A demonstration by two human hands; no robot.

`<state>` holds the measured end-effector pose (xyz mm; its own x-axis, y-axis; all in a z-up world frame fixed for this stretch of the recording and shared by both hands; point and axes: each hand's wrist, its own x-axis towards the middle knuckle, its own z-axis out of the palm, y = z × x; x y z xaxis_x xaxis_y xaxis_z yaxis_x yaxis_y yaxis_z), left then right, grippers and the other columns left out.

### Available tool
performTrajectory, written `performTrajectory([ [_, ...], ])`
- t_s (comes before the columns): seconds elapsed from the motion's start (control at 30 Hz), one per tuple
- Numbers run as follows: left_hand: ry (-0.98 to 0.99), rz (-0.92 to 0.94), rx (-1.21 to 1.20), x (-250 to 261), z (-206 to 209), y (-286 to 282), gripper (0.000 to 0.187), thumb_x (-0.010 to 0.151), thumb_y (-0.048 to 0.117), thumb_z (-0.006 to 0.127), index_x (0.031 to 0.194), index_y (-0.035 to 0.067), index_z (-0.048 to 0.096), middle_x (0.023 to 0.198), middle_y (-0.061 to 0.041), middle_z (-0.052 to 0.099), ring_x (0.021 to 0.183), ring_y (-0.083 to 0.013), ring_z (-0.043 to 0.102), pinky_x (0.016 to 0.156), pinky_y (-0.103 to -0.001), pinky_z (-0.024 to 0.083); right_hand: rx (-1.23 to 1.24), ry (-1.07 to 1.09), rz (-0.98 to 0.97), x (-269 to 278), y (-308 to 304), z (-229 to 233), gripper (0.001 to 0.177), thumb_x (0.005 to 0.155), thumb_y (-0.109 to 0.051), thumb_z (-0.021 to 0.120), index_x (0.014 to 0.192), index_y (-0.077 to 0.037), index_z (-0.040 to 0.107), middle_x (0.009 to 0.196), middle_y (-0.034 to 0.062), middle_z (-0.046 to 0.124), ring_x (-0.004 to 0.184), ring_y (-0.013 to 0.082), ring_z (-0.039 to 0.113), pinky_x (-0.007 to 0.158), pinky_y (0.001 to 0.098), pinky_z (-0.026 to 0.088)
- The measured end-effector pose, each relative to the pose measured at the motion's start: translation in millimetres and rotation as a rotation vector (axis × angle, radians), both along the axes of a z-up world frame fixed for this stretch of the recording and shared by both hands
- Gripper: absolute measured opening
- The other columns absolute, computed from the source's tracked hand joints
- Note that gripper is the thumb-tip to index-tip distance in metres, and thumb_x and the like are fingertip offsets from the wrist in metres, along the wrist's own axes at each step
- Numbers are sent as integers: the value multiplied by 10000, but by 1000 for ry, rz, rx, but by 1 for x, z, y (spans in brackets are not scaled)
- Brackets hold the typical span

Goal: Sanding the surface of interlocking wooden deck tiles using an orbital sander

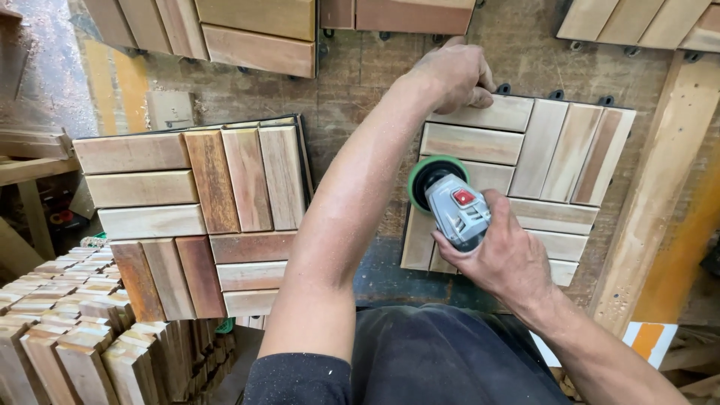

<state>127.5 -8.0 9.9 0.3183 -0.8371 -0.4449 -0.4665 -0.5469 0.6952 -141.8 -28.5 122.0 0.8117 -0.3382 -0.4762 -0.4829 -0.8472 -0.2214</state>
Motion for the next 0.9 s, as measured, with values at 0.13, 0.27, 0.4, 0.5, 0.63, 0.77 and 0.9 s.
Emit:
performTrajectory([
  [0.13, 33, 19, -13, -1, 10, 6, 148, 890, 389, 784, 997, 312, 850, 1099, 144, 789, 1311, -242, 432, 1003, -456, 456, -27, -51, 106, -29, 1, -3, 944, 742, -729, 715, 1383, -98, 426, 1070, 144, 707, 648, 407, 739, 450, 562, 590],
  [0.27, 74, 49, 13, -3, 16, 7, 151, 879, 406, 791, 972, 301, 848, 1125, 171, 789, 1340, -212, 413, 1096, -485, 391, -3, -66, 195, -56, 12, -5, 954, 722, -774, 713, 1330, -80, 467, 1005, 135, 696, 566, 333, 713, 382, 490, 587],
  [0.4, 79, 49, -9, -4, 11, 6, 167, 887, 390, 785, 989, 275, 851, 1218, 191, 755, 1465, -294, 321, 1186, -544, 290, 41, -48, 219, -69, 11, -4, 958, 706, -752, 756, 1343, -112, 435, 1030, 120, 740, 550, 313, 723, 369, 455, 602],
  [0.5, 51, 25, -43, -3, 12, 9, 157, 894, 399, 778, 978, 291, 854, 1137, 204, 766, 1318, -244, 411, 1085, -468, 378, 58, -82, 341, -82, 14, -6, 978, 729, -771, 737, 1368, -78, 477, 1026, 110, 692, 674, 263, 741, 407, 435, 613],
  [0.63, 81, 59, 27, -6, 19, 14, 236, 902, 410, 756, 1106, 313, 821, 1376, 109, 628, 1464, -255, 282, 1228, -531, 206, 80, -108, 368, -81, 16, -4, 970, 733, -780, 719, 1354, -67, 505, 1101, 125, 708, 714, 296, 755, 413, 473, 613],
  [0.77, 76, 30, -18, -6, 13, 14, 252, 971, 375, 667, 1188, 360, 793, 1386, 68, 577, 1359, -253, 349, 1179, -526, 253, 33, -67, 313, -57, 6, 1, 943, 720, -776, 714, 1351, -108, 502, 1088, 85, 706, 673, 326, 748, 422, 509, 595],
  [0.9, 65, 25, -17, -6, 22, 17, 198, 988, 398, 632, 902, 385, 810, 1341, 16, 574, 1340, -269, 375, 1123, -529, 304, 18, -136, 364, -38, -12, -6, 952, 773, -747, 693, 1361, -40, 447, 1064, 173, 693, 556, 277, 699, 331, 402, 592],
])
